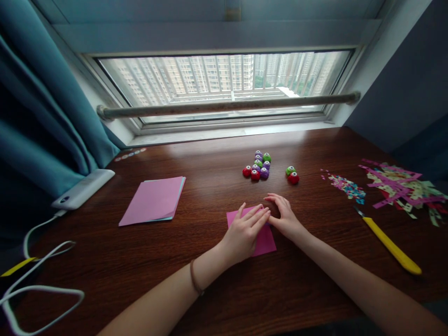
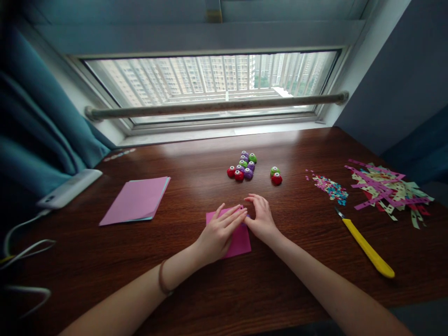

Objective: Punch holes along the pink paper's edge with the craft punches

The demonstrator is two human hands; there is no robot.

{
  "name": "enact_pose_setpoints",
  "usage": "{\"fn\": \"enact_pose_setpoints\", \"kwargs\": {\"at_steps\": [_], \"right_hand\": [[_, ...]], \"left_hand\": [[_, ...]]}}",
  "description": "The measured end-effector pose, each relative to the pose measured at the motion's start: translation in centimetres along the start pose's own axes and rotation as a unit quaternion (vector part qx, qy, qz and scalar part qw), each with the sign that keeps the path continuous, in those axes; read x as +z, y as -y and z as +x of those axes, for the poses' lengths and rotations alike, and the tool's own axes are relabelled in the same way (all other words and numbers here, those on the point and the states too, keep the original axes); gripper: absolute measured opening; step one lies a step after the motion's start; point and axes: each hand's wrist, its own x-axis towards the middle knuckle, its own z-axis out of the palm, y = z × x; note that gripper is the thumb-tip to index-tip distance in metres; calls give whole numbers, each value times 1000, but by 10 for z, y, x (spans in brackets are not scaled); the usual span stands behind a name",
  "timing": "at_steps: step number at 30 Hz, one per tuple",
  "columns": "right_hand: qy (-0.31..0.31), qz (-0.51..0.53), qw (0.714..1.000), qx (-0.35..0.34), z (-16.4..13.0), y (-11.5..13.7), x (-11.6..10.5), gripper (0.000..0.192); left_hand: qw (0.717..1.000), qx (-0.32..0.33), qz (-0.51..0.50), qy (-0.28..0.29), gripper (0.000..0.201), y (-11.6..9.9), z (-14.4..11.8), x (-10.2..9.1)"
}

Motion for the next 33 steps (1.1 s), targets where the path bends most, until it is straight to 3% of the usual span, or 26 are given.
{"fn": "enact_pose_setpoints", "kwargs": {"at_steps": [6, 10, 21, 23, 25, 27, 29, 31, 33], "right_hand": [[10, 16, 1000, 0, -2, 2, -3, 35], [14, 27, 1000, 5, -3, 7, -6, 37], [-19, 172, 980, 101, 7, 11, -22, 33], [-26, 120, 988, 93, 10, 8, -25, 30], [-10, 4, 998, 60, 12, 6, -26, 32], [25, -132, 991, 18, 11, 7, -25, 32], [54, -226, 973, -13, 10, 9, -23, 30], [64, -263, 963, -21, 10, 10, -21, 29], [67, -267, 961, -18, 9, 10, -20, 29]], "left_hand": [[996, -10, -85, -4, 60, 8, 0, 2], [978, -42, -199, -42, 60, 14, 1, 1], [851, -226, -450, -146, 30, 18, 5, -10], [823, -248, -487, -158, 26, 20, 6, -10], [798, -263, -514, -174, 23, 24, 6, -8], [762, -271, -553, -200, 19, 27, 6, -5], [709, -274, -608, -227, 15, 29, 6, -3], [662, -277, -653, -244, 11, 31, 7, -3], [638, -286, -670, -250, 9, 31, 8, -4]]}}
